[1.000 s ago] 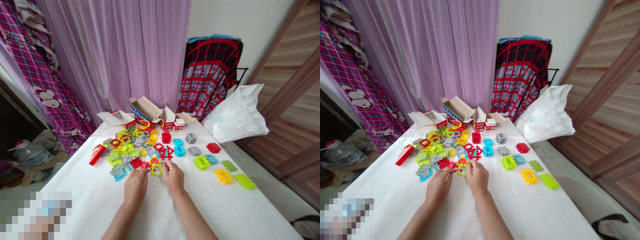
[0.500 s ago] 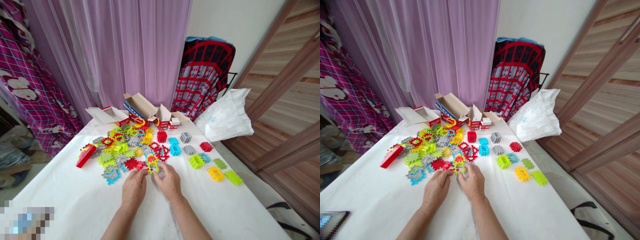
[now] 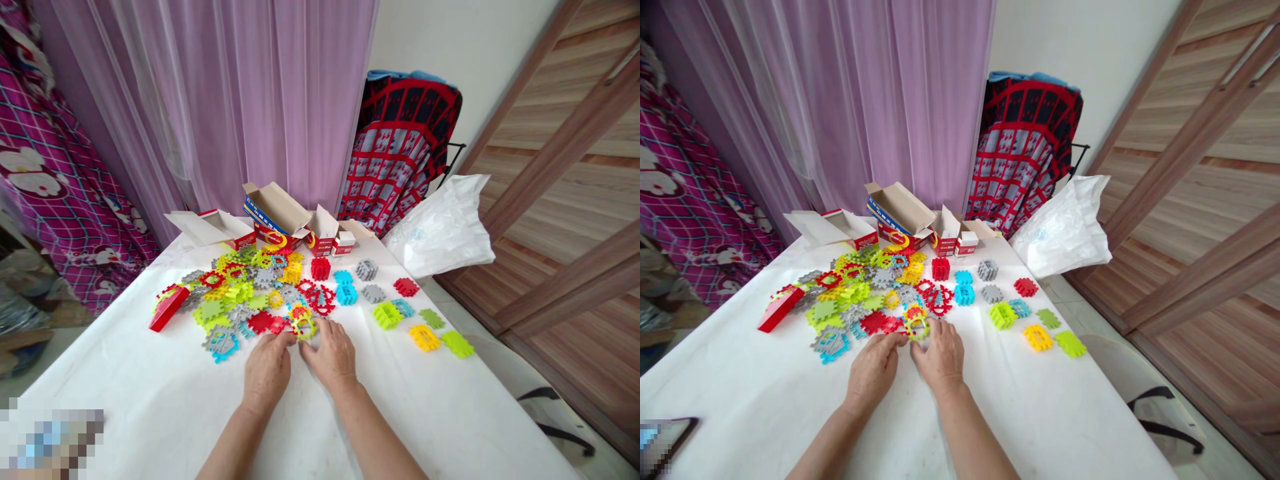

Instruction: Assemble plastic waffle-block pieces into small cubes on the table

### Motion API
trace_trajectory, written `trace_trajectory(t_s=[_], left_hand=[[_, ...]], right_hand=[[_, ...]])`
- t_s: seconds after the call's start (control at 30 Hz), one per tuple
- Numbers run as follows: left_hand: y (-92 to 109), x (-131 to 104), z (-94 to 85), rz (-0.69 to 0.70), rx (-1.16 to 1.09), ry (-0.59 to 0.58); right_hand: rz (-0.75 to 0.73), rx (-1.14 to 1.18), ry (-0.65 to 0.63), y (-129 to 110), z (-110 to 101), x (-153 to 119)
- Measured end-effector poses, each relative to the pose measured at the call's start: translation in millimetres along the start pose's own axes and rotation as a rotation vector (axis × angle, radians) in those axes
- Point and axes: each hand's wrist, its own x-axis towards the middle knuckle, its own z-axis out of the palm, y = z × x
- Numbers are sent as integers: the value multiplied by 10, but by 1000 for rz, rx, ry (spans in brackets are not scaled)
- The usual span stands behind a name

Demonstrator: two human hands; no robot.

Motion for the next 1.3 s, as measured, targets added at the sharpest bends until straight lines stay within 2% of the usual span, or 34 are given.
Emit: trace_trajectory(t_s=[0.33,0.6,0.7,0.8,0.9,1.03,1.17,1.3], left_hand=[[5,9,-13,15,19,-22],[-23,5,-7,8,2,-22],[-41,11,-14,21,1,-19],[-69,29,-9,27,13,-14],[-102,55,10,31,17,-14],[-133,67,18,44,32,-9],[-157,73,11,63,57,-10],[-195,95,33,67,76,-23]], right_hand=[[17,1,-19,-3,58,17],[41,119,86,41,6,-25],[26,142,151,142,-79,-77],[13,142,256,416,-251,-119],[53,89,403,877,-508,-153],[253,-17,530,1606,-866,-235],[458,-90,522,2228,-1135,-361],[535,-93,429,2609,-1286,-480]])
